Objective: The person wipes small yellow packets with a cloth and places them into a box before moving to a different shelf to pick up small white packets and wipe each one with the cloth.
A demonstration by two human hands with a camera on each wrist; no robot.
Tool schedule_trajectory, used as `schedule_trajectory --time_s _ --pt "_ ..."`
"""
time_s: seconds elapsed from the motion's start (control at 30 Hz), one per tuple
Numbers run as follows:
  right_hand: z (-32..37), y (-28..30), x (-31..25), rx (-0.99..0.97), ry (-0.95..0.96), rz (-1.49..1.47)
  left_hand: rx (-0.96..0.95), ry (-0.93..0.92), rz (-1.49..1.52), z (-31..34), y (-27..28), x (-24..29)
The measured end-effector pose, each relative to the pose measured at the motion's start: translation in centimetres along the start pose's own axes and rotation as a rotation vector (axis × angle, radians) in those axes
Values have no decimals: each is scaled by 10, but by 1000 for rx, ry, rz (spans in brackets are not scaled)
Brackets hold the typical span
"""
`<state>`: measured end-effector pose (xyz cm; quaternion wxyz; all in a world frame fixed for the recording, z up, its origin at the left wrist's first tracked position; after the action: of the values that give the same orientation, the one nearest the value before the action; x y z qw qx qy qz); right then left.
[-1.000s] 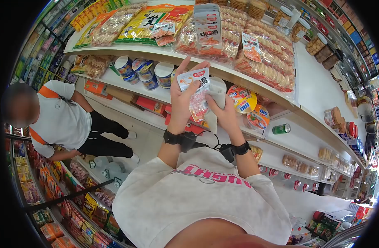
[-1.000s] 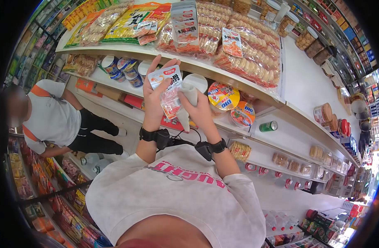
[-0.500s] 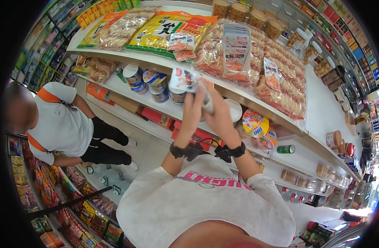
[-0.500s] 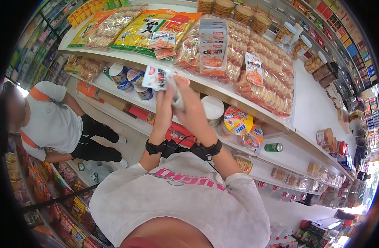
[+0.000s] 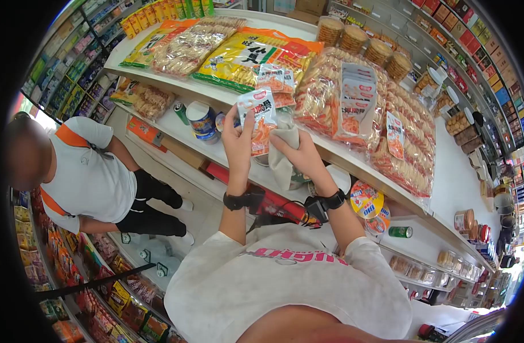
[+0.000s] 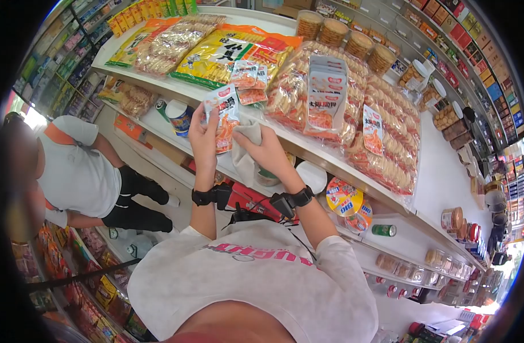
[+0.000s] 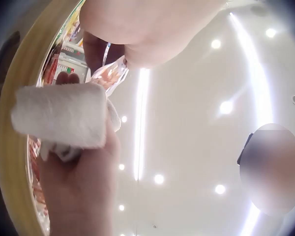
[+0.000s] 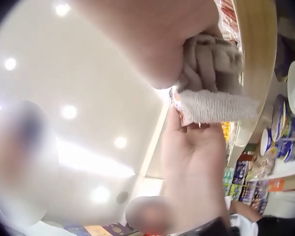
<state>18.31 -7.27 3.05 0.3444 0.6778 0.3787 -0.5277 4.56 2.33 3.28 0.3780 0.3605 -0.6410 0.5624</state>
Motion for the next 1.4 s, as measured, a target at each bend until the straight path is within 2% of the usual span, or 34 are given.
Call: schedule_trajectory --time_s 0.07,0.1,0.2,0.23,0.27,0.4,0.5,0.53,0.63,0.67,0.77,0.8,0.9,0.93,1.0,1.03,1.13,1.23,1.4 --pt "-17 -2 -7 -19 2 4 14 -1 -17 -21 3 -20" --pt "-29 1 -8 60 29 12 20 -1 -28 -30 6 -32" --pt "-67 12 -9 303 116 50 -124 -206 -43 -45 -20 -24" --pt "-77 14 -6 304 125 54 -176 -270 -36 -47 -30 -22" --pt "-88 15 -2 303 133 58 -180 -425 -253 -53 -36 -20" --pt "-91 18 -12 283 212 233 -147 -382 -418 -82 -52 -30" --pt "-76 18 -12 352 461 574 -209 -647 -691 -96 -64 -48" --pt "-73 16 -7 277 336 582 -293 -759 -803 -91 -72 -54" --pt "-46 8 -20 248 403 620 -427 -1013 -1119 -72 -84 -65" --pt "-39 7 -22 196 400 584 -407 -1087 -1117 -68 -86 -59" --pt "-7 19 -60 127 339 408 -301 -733 -709 -69 -85 -36" --pt "1 27 -69 147 300 353 -272 -643 -666 -61 -86 -25" --pt "22 76 -93 363 347 410 -478 -482 -474 -22 -102 -13" --pt "26 91 -104 429 445 516 -603 -545 -465 -1 -116 -5" --pt "29 119 -123 553 638 723 -704 -612 -408 33 -139 7" --pt "26 129 -123 570 628 760 -755 -648 -377 47 -148 9" --pt "15 155 -116 613 612 882 -787 -589 -358 60 -156 -6" --pt "10 160 -107 546 587 917 -749 -622 -323 67 -155 -1" --pt "12 162 -99 570 493 938 -639 -509 -309 69 -137 3"
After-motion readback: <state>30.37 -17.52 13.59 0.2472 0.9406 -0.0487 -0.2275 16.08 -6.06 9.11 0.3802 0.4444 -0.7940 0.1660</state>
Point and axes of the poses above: each hand's wrist, its own z-axis away from the middle knuckle, its own y-axis out of the back of the hand, x = y × z, the point moved 9 cm from there along -z, towards the middle knuckle, and after that the axes turned 9 degrees about x, right-handed, at the moved point
